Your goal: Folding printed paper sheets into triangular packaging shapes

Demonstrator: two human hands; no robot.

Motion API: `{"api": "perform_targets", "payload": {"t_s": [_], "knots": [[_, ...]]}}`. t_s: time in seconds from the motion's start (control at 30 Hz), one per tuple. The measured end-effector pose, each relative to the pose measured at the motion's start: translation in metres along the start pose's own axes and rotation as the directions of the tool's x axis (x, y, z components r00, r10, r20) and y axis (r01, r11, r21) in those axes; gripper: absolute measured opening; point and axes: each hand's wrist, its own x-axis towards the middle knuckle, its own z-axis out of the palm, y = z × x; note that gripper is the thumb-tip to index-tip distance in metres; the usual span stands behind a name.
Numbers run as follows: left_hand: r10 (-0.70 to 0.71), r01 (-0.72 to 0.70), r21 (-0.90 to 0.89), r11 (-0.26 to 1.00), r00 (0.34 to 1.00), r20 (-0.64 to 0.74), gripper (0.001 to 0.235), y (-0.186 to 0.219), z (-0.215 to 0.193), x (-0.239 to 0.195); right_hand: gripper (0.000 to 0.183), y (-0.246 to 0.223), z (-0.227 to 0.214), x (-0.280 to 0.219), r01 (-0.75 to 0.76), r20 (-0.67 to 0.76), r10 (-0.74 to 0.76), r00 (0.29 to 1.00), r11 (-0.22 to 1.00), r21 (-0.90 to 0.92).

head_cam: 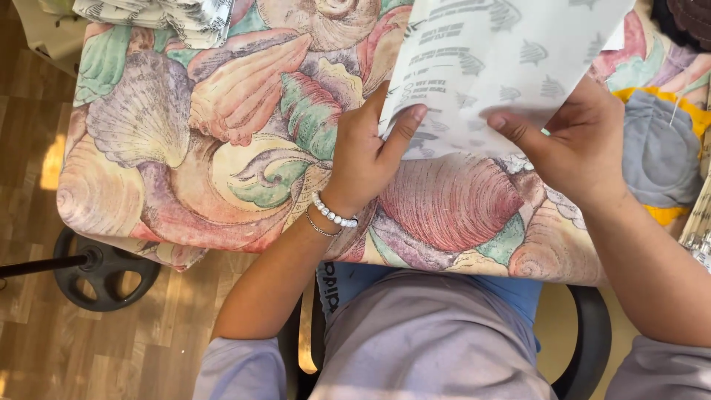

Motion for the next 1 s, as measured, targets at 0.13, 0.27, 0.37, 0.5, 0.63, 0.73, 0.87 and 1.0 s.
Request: {"api": "perform_targets", "payload": {"t_s": [0.13,0.27,0.37,0.5,0.63,0.73,0.87,1.0], "knots": [[-0.013,0.013,0.031,0.999,1.000,-0.016,0.032,0.000,-0.001,-0.002,0.029,-0.005,-0.001,0.002,0.054,-0.027,-0.055,0.998,0.998,-0.044],[-0.011,0.012,0.004,1.000,1.000,-0.014,0.035,-0.001,-0.001,-0.005,0.028,-0.012,0.001,0.001,0.007,-0.018,-0.007,1.000,1.000,-0.008],[-0.002,0.002,-0.046,0.999,1.000,0.013,0.035,-0.002,0.004,-0.008,0.031,-0.026,-0.005,0.004,0.057,0.009,-0.057,0.998,0.997,-0.046],[-0.080,0.092,-0.103,0.990,0.991,0.108,0.043,0.039,-0.009,-0.025,0.041,-0.067,-0.036,0.025,-0.070,0.131,0.064,0.989,0.996,0.049],[-0.148,0.214,-0.459,0.862,0.973,0.176,0.089,0.045,-0.030,-0.028,0.070,-0.074,-0.063,0.074,0.174,0.535,0.377,0.756,0.672,-0.720],[-0.215,0.304,-0.381,0.873,0.942,0.259,0.093,0.026,-0.037,-0.010,0.068,-0.085,-0.034,0.101,0.330,0.507,0.723,0.470,0.388,-0.860],[-0.255,0.161,0.253,0.954,0.879,0.403,0.063,-0.017,-0.017,-0.004,0.058,-0.088,0.010,0.109,0.292,0.536,0.773,0.340,0.455,-0.841],[-0.092,-0.023,0.332,0.943,0.941,0.326,0.030,-0.036,0.001,-0.013,0.059,-0.057,0.017,0.110,0.341,0.575,0.718,0.392,0.467,-0.816]]}}
